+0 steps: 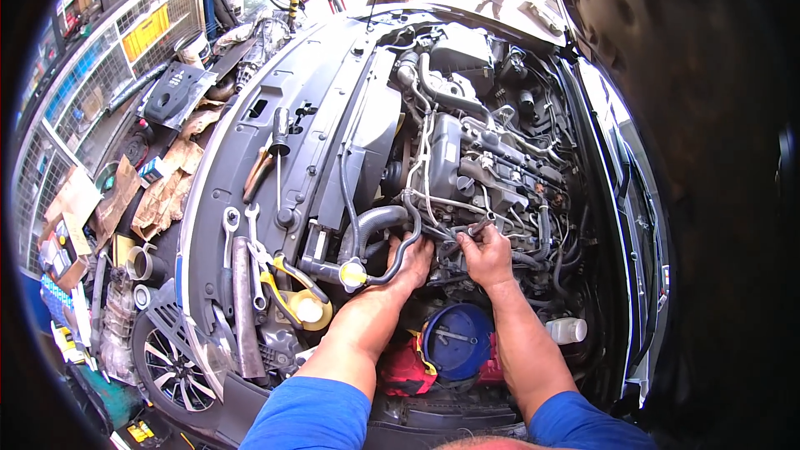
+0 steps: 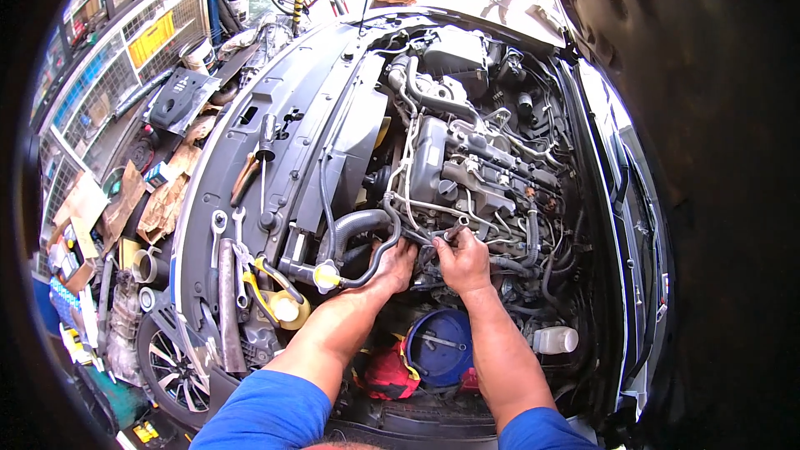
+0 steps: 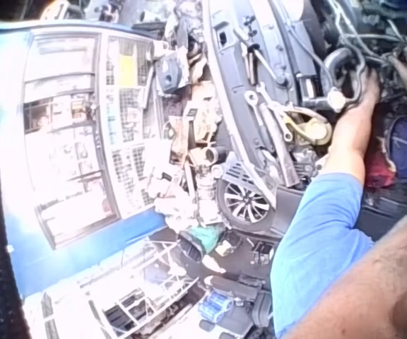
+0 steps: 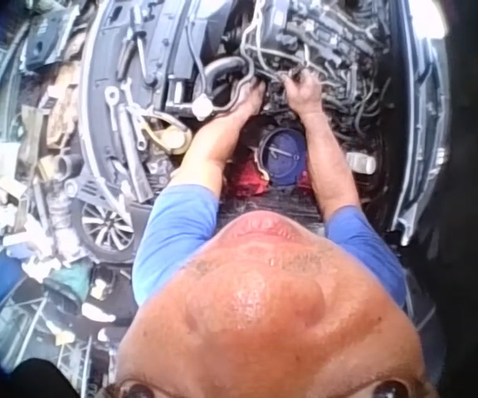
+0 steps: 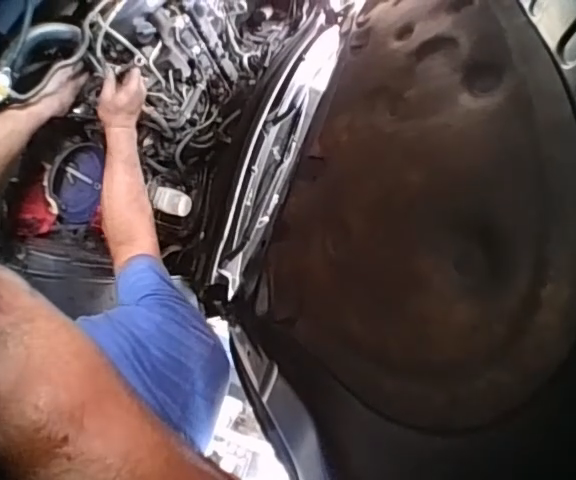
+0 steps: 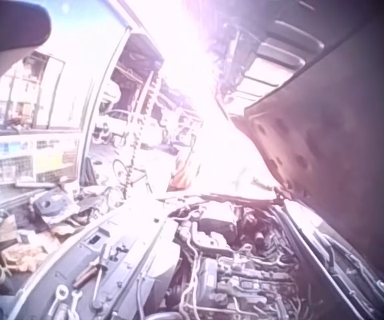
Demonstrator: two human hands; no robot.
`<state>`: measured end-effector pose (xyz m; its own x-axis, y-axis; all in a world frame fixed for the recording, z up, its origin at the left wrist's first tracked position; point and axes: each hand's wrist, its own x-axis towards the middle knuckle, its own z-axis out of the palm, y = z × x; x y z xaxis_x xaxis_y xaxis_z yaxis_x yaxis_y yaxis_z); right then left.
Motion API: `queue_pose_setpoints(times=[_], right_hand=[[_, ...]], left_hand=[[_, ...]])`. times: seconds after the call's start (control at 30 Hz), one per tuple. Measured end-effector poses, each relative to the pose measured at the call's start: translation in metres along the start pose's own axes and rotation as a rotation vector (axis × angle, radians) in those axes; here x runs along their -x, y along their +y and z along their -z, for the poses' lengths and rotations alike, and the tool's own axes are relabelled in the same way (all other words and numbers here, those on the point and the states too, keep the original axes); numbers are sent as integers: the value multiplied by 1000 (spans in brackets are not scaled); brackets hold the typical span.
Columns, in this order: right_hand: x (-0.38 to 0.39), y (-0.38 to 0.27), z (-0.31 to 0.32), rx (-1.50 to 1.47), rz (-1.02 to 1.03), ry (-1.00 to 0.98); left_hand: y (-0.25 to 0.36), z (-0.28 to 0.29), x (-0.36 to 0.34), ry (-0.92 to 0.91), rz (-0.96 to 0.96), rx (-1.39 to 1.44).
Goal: Repairing an automobile engine by manipulating hoses and using tools.
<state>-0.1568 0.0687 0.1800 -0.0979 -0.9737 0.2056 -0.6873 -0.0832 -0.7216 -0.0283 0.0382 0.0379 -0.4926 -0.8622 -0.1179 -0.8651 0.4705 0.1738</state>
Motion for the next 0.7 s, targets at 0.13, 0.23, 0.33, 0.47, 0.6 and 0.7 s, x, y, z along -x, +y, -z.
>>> queue_pose_setpoints(times=[0.13, 0.23, 0.33, 0.47, 0.6, 0.7], right_hand=[[-11, -5, 13, 88, -84, -146], [-17, -5, 23, -303, -199, -354], [-18, -3, 22, -327, -137, -420], [-13, 2, 12, -239, -9, -268], [-4, 3, 3, -69, 46, -95], [0, 2, -3, 98, 97, 126]], left_hand=[[0, 0, 0, -96, -32, -2], [1, 1, 5, 75, 1, 4], [2, 1, 6, 72, -9, -30], [1, -3, 3, 94, 7, 32], [-1, -4, 3, 32, -50, 16], [0, -3, 3, 48, -51, 25]])
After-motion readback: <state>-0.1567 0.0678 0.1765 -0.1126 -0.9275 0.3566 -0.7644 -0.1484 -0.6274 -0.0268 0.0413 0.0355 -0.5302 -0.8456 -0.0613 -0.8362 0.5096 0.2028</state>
